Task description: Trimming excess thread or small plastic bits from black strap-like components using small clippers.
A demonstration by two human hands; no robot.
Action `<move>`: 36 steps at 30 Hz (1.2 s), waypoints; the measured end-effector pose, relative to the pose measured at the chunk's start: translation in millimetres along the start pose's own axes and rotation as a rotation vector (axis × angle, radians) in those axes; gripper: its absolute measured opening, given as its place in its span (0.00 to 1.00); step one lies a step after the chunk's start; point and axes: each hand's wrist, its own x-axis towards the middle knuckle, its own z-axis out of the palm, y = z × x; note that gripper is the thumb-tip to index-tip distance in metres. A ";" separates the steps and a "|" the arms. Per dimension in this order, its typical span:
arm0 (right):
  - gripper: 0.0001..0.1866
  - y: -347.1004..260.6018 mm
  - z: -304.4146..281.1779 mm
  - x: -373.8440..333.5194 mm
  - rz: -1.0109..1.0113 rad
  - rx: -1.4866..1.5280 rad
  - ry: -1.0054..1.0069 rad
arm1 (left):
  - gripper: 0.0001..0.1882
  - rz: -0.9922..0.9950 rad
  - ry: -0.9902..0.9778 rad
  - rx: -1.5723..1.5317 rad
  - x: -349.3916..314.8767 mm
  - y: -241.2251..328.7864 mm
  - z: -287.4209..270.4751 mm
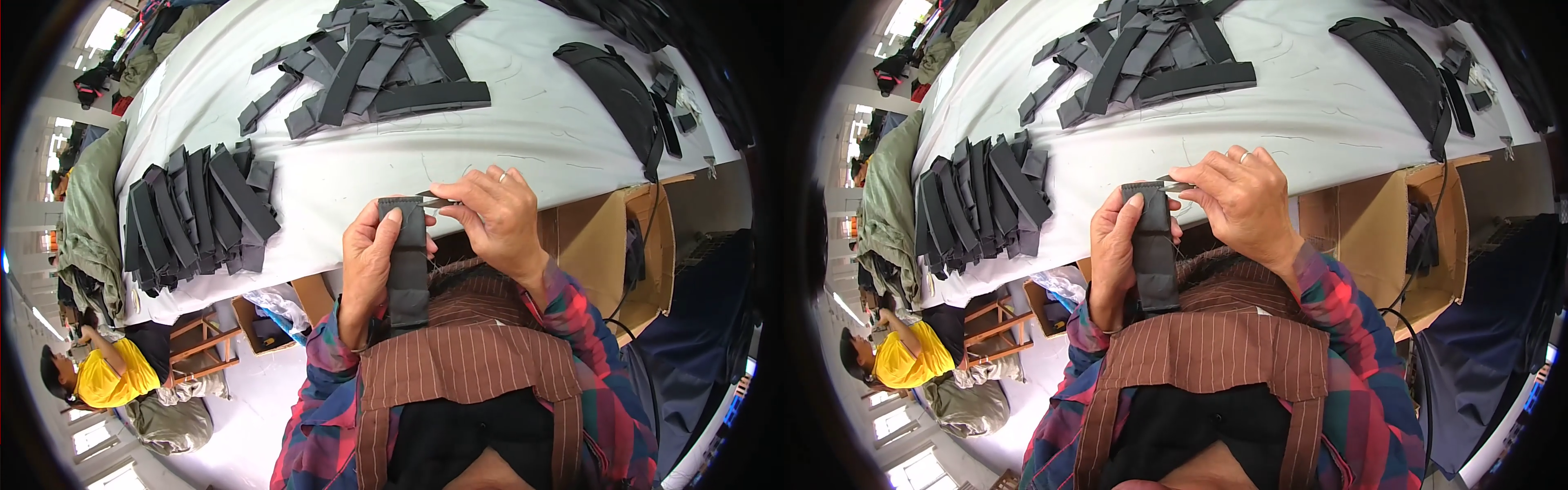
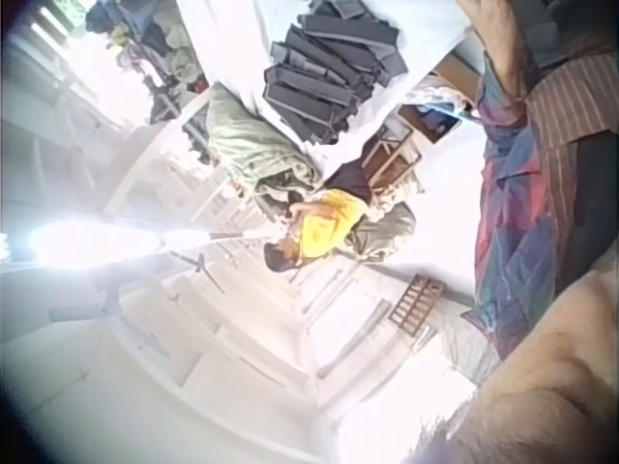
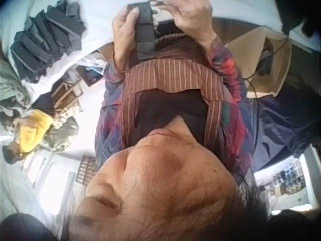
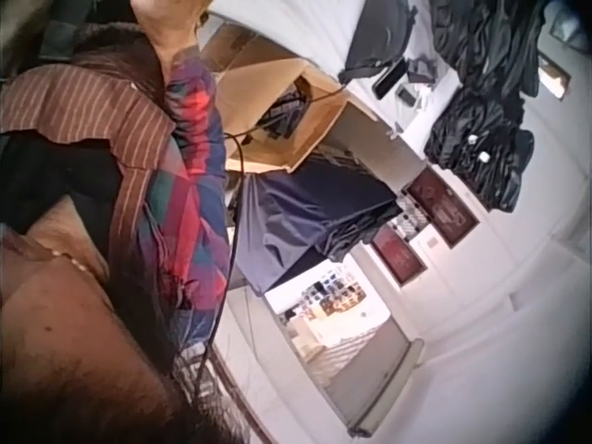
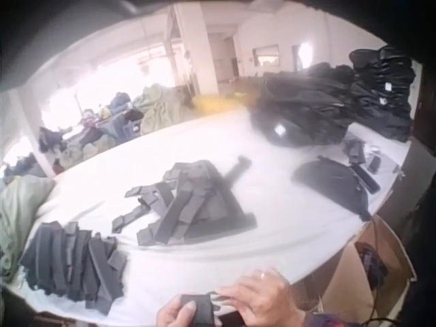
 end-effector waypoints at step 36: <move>0.08 7.5 41.0 5.7 0.462 0.615 -0.095 | 0.19 -0.017 0.082 -0.277 6.0 -15.1 -0.9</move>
